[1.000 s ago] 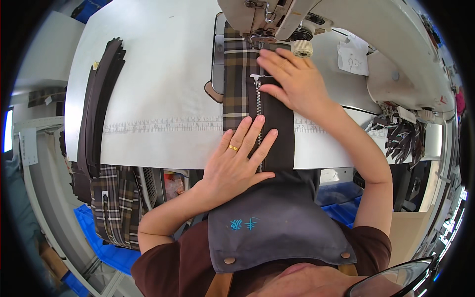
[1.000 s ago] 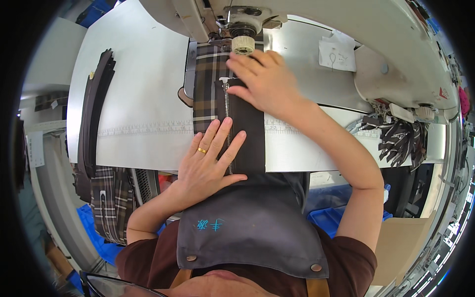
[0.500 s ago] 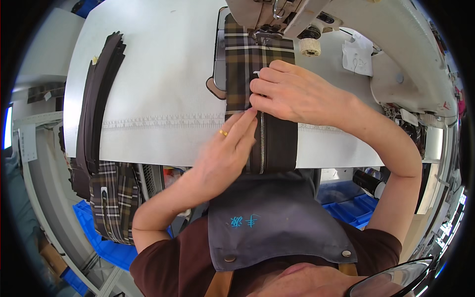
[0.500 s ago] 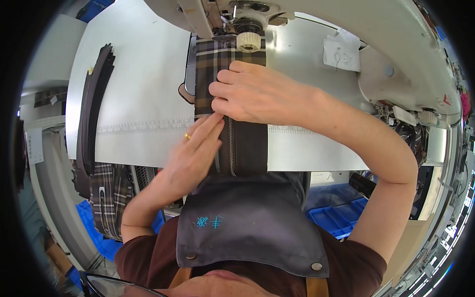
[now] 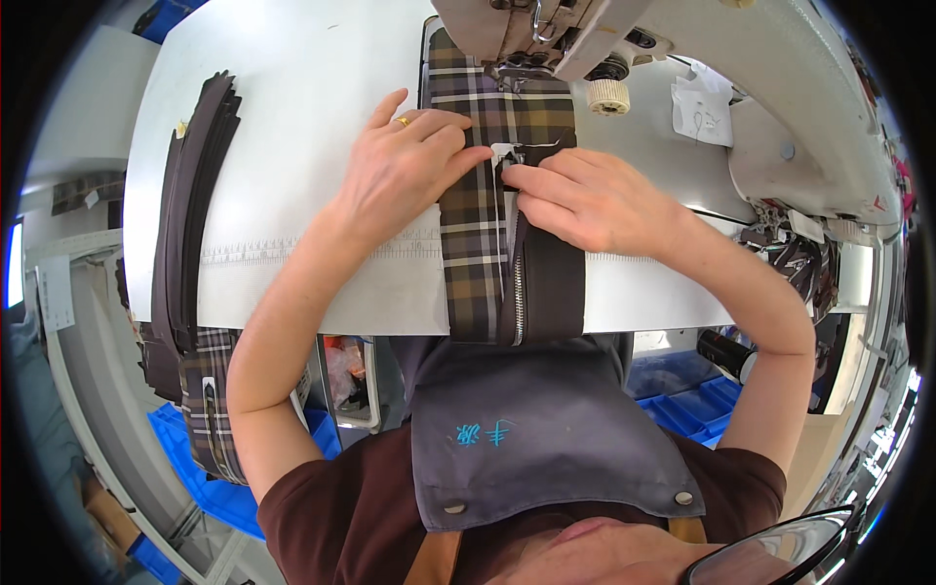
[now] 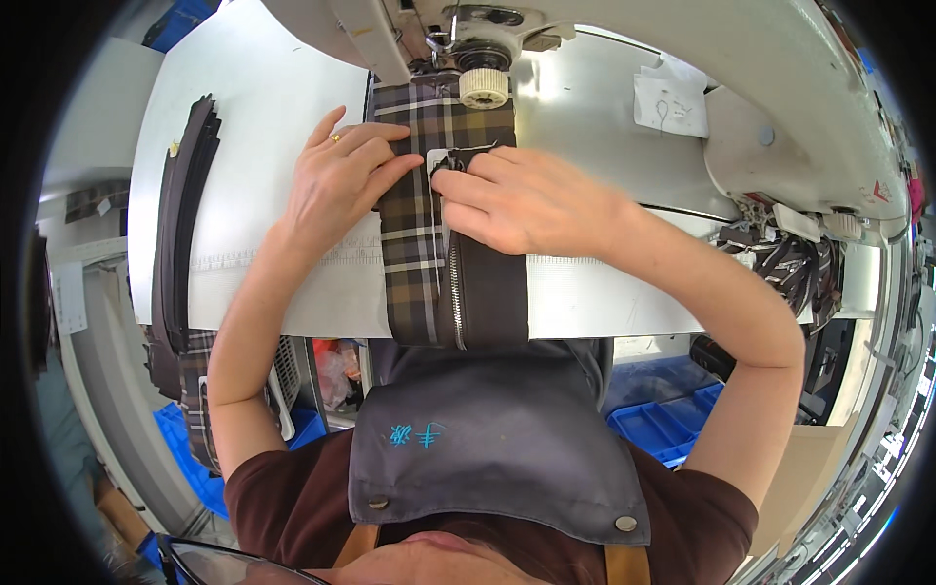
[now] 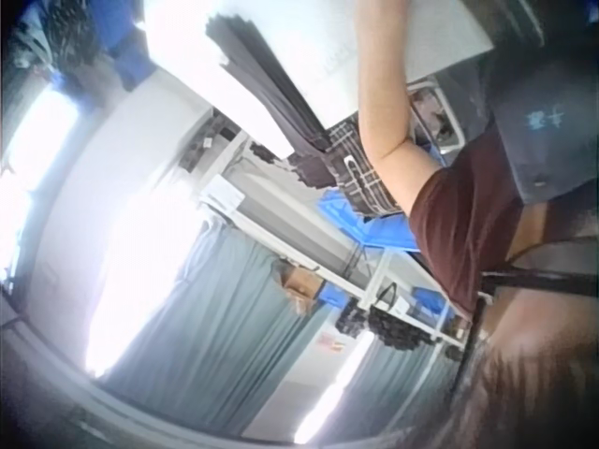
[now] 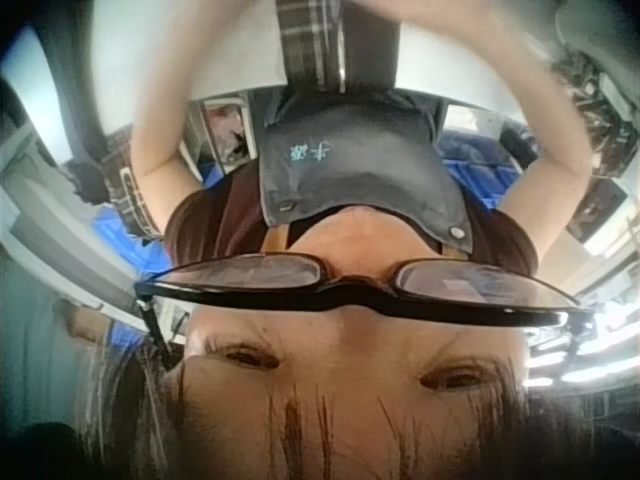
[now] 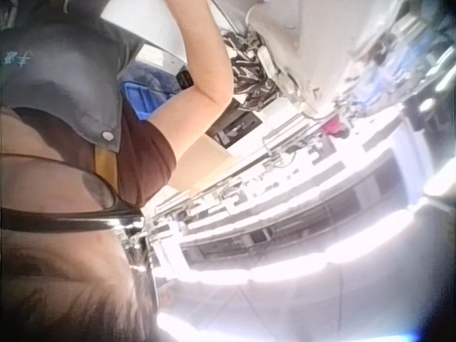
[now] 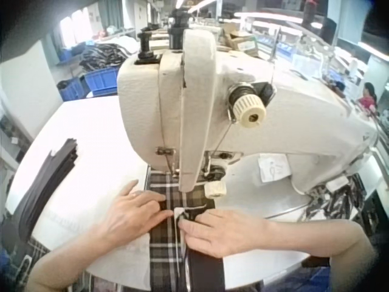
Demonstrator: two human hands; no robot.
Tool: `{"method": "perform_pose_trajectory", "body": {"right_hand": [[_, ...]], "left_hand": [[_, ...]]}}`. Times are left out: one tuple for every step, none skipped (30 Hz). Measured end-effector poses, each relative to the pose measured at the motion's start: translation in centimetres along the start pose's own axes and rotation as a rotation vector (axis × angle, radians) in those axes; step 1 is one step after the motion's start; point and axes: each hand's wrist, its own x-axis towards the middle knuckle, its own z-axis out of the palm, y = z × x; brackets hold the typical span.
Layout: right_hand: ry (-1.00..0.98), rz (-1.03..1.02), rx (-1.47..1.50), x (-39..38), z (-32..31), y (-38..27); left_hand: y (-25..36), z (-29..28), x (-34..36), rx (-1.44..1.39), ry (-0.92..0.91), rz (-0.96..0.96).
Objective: The person operates an industrial sewing machine to stitch zippers onto plaid fabric pieces. They guide the fabric under the needle, align the zipper teeth, and sew along the edges. The person repeatedly handles the fabric, turning it to sew different sections and using scissors to trim threads.
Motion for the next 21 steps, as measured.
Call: {"method": "perform_pose_trajectory", "body": {"right_hand": [[0.053, 0.023, 0.009, -0.3, 0.6, -0.2], [0.106, 0.046, 0.017, -0.6, 1.1, -0.4], [0.159, 0.069, 0.025, -0.7, 1.3, -0.5], [0.16, 0.088, 0.026, -0.7, 1.3, -0.6], [0.16, 0.107, 0.026, -0.6, 1.2, -0.8], [0.16, 0.125, 0.027, -0.5, 1.1, -1.0], [0.171, 0.145, 0.036, -0.7, 1.3, -1.1], [0.183, 0.164, 0.045, -1.0, 1.7, -1.2], [0.195, 0.183, 0.054, -1.1, 1.8, -1.3], [0.197, 0.202, 0.057, -1.0, 1.8, -1.4], [0.199, 0.22, 0.06, -0.6, 1.8, -1.5], [0.201, 0.238, 0.064, -0.3, 1.8, -1.5], [0.21, 0.241, 0.063, -0.1, 1.8, -1.2], [0.219, 0.243, 0.062, 0.1, 2.0, -0.6], [0.228, 0.245, 0.061, 0.3, 2.2, 0.0], [0.244, 0.256, 0.078, 0.3, 2.4, 0.5], [0.247, 0.271, 0.075, 0.3, 2.5, 0.7], [0.249, 0.285, 0.071, 0.2, 2.6, 0.9], [0.25, 0.299, 0.07, 0.0, 2.8, 1.0], [0.239, 0.316, 0.079, -0.1, 2.8, 1.0], [0.228, 0.333, 0.088, -0.2, 2.8, 1.0]], "left_hand": [[0.2, -0.1, 0.4, 0.017, -0.002, 0.01], [0.6, -0.2, 1.1, 0.034, -0.004, 0.019], [0.9, -0.2, 1.5, 0.05, -0.005, 0.029], [0.8, 0.0, 1.8, 0.033, -0.023, 0.084], [0.6, 0.3, 2.2, 0.016, -0.041, 0.139], [0.5, 0.5, 2.3, -0.001, -0.058, 0.194], [0.5, 0.6, 2.3, 0.012, -0.049, 0.173], [0.5, 0.7, 2.1, 0.025, -0.04, 0.153], [0.6, 0.9, 2.0, 0.038, -0.031, 0.132], [0.6, 0.9, 1.9, 0.078, -0.001, 0.123], [0.6, 0.9, 1.9, 0.119, 0.029, 0.114], [0.6, 0.9, 1.9, 0.159, 0.059, 0.105], [0.2, 1.2, 1.8, 0.161, 0.077, 0.062], [-0.6, 1.6, 1.9, 0.163, 0.094, 0.018], [-1.3, 2.0, 2.1, 0.165, 0.111, -0.025], [-2.1, 2.1, 2.4, 0.073, 0.128, -0.052], [-2.3, 2.0, 2.6, 0.074, 0.145, -0.076], [-2.4, 1.9, 2.7, 0.076, 0.163, -0.099], [-2.5, 1.9, 2.8, 0.077, 0.18, -0.124], [-2.8, 1.6, 2.5, 0.061, 0.166, -0.112], [-2.4, 1.4, 2.2, 0.024, 0.139, -0.091]]}}
